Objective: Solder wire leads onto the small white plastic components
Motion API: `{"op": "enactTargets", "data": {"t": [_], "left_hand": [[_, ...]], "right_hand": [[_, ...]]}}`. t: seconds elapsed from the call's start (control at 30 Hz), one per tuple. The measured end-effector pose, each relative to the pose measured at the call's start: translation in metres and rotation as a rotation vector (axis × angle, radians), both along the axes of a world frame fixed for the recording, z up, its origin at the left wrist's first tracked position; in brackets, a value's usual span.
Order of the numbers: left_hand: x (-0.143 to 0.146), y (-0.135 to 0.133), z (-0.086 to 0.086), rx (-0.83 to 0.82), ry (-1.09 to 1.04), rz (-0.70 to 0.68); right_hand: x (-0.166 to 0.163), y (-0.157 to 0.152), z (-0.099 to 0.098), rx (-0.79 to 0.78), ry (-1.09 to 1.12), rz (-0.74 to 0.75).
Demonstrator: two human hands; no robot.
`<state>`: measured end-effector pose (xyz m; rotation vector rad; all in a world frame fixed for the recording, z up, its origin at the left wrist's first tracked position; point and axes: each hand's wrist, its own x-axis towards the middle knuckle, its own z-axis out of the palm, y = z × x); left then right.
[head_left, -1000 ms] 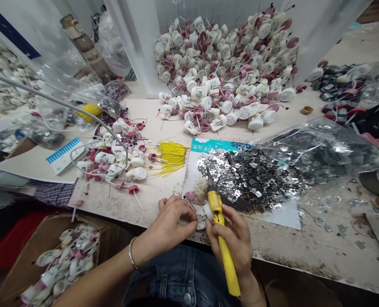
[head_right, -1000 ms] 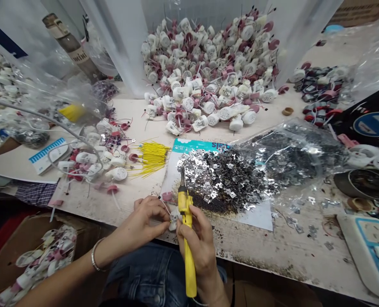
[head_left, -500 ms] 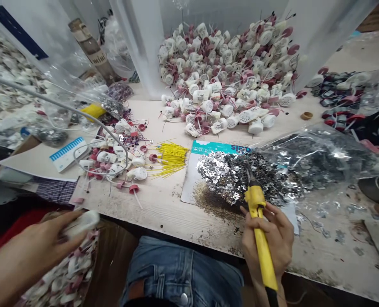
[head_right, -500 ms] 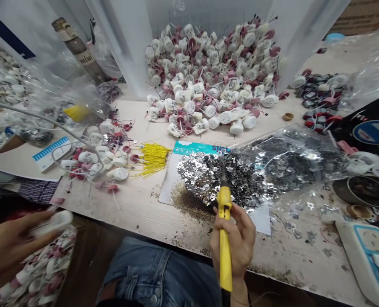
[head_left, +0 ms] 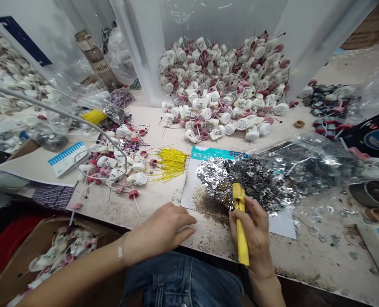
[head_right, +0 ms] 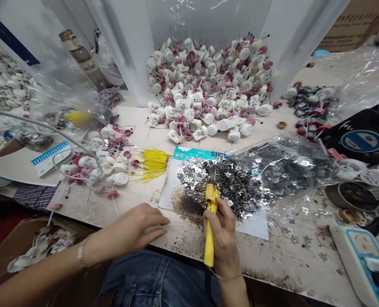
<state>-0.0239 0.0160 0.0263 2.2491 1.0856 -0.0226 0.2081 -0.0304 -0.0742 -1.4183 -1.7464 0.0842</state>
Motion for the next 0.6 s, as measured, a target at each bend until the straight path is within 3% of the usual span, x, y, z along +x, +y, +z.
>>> {"op": "enactTargets", "data": {"t": [0.07, 0.17, 0.33, 0.43, 0.6], "left_hand": [[0.03, 0.009, -0.005, -0.013, -0.029, -0.091], [0.061, 0.018, -0.014, 0.043, -0.028, -0.124], [0.077, 0.021, -0.027, 0.093, -0.028, -0.134], [0.076, 0.021, -0.029, 0.076, -0.017, -0.115], [0.093, 0.02, -0.042, 0.23, -0.011, -0.125]], "right_hand": [[0.004, -0.003, -0.002, -0.046, 0.002, 0.026], [0.013, -0.009, -0.005, -0.002, -0.03, 0.057], [0.02, -0.014, -0.007, -0.068, 0.013, 0.137], [0.02, -0.018, -0.003, -0.018, 0.097, 0.03], [0.016, -0.02, 0.009, 0.163, 0.12, -0.338]]}}
